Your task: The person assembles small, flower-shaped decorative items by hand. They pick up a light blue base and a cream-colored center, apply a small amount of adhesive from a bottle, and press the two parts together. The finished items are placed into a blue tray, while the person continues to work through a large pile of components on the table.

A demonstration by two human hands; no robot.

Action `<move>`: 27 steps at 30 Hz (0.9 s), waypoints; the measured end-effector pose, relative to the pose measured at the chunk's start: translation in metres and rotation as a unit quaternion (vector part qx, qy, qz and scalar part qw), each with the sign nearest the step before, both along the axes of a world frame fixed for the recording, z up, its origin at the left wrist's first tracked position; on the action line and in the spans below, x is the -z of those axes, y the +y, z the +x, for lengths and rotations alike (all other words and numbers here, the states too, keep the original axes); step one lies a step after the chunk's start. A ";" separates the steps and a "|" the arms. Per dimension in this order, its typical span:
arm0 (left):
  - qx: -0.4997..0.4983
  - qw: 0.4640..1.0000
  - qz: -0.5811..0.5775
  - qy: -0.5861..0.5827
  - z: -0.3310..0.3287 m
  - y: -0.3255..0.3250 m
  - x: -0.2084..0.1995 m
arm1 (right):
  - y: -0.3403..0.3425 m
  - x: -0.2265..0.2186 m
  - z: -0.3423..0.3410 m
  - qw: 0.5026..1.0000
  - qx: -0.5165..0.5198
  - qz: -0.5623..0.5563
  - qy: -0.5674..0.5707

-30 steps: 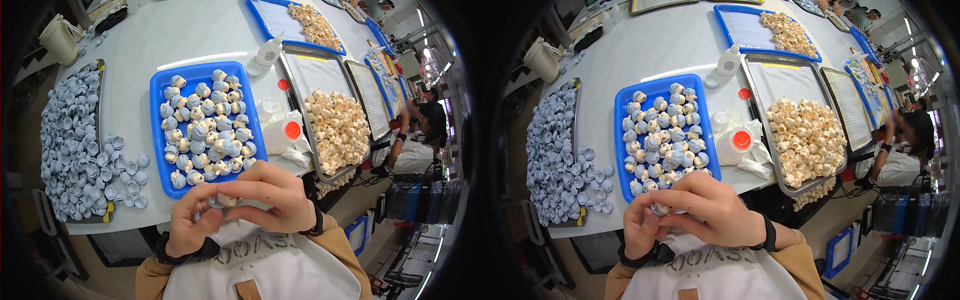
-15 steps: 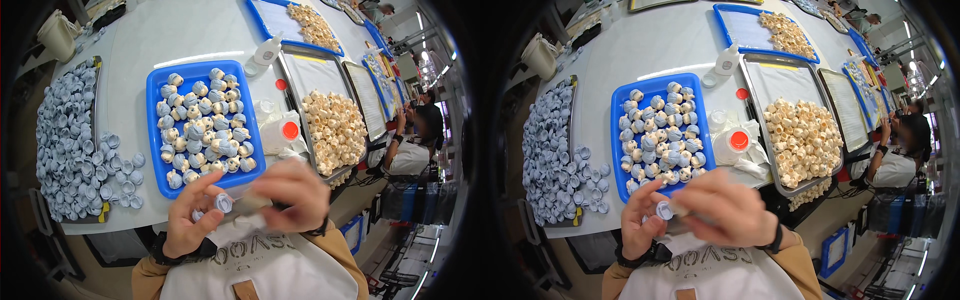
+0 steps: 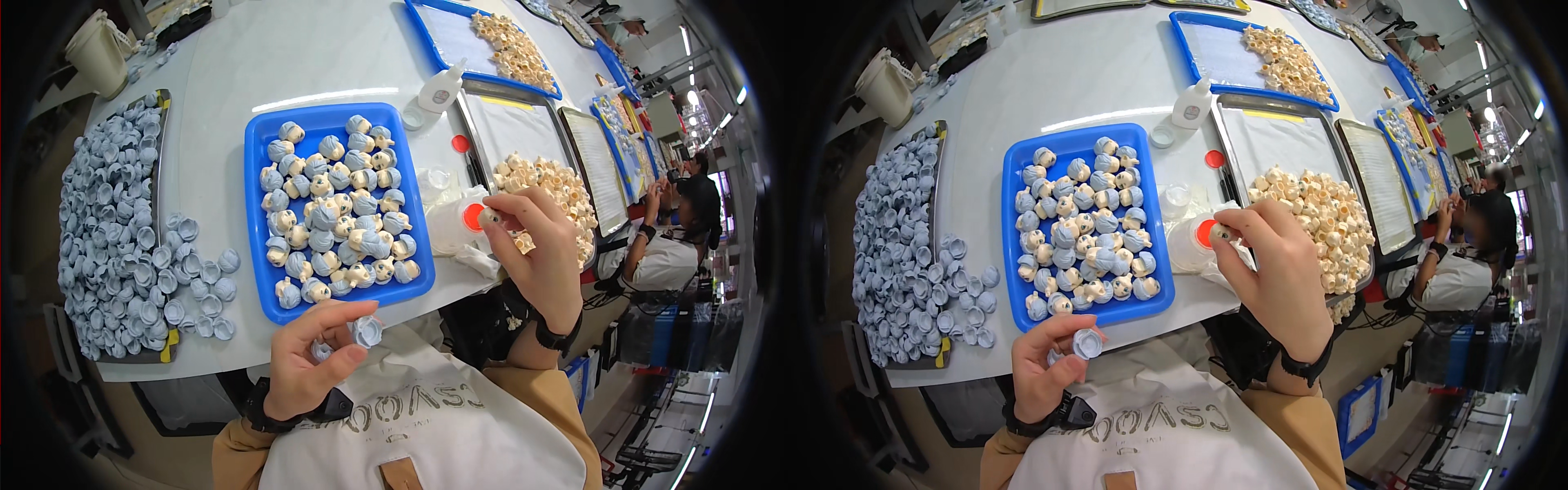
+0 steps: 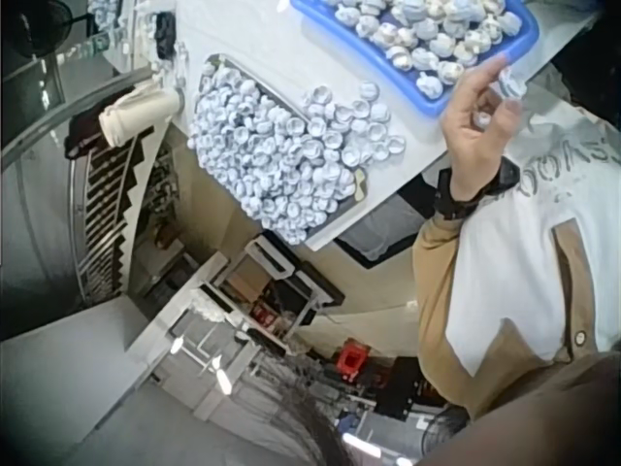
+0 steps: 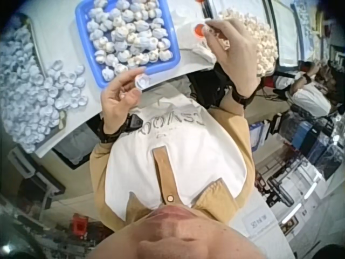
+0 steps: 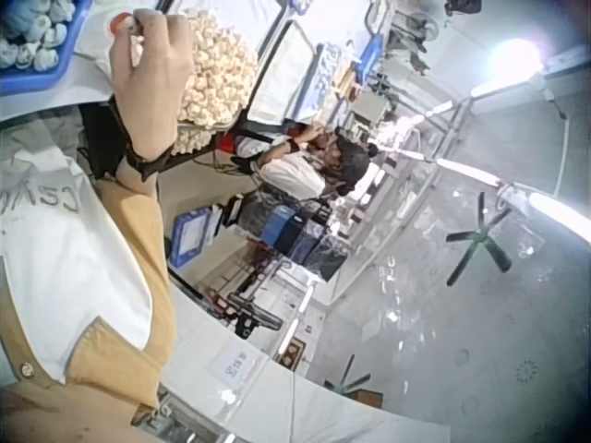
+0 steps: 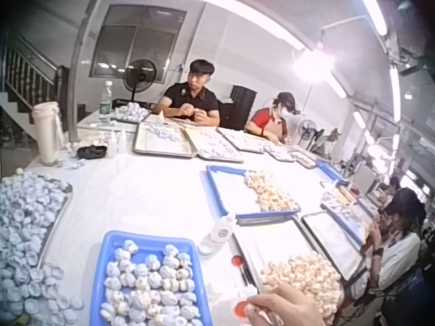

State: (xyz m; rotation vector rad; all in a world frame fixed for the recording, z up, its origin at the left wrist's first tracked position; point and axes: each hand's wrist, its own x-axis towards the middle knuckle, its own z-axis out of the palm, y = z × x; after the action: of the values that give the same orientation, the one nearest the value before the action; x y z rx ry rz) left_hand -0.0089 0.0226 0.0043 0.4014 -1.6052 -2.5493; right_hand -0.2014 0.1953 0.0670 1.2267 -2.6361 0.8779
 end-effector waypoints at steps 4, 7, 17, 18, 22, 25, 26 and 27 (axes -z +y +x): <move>-0.002 0.999 -0.017 0.043 -0.002 0.000 0.006 | 0.000 0.001 -0.002 1.000 -0.010 0.011 0.014; -0.013 0.999 0.007 0.043 -0.003 0.002 0.002 | 0.000 0.003 -0.002 1.000 -0.014 0.014 0.007; -0.021 0.999 -0.039 -0.008 0.001 -0.001 0.002 | 0.005 0.007 0.007 0.999 0.029 -0.015 0.001; -0.028 0.999 -0.040 -0.004 0.000 -0.001 0.002 | 0.007 0.008 0.008 0.999 0.037 -0.020 -0.002; -0.036 0.999 -0.011 0.010 -0.001 0.001 0.002 | 0.010 0.008 0.013 0.997 0.042 -0.065 -0.009; -0.044 0.998 0.009 0.038 -0.004 0.004 0.002 | 0.004 0.006 0.026 0.985 -0.012 -0.154 -0.073; -0.042 0.997 0.003 0.059 -0.005 0.004 0.006 | -0.001 0.006 0.034 0.971 -0.061 -0.196 -0.120; -0.040 0.996 -0.003 0.079 -0.006 0.004 0.008 | -0.006 0.007 0.039 0.951 -0.110 -0.237 -0.166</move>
State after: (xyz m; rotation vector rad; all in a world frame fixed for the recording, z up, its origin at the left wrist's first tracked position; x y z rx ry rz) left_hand -0.0145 0.0263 -0.0040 0.2495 -1.5090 -2.4492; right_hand -0.1621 0.1895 0.0597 1.3417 -2.3079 1.7697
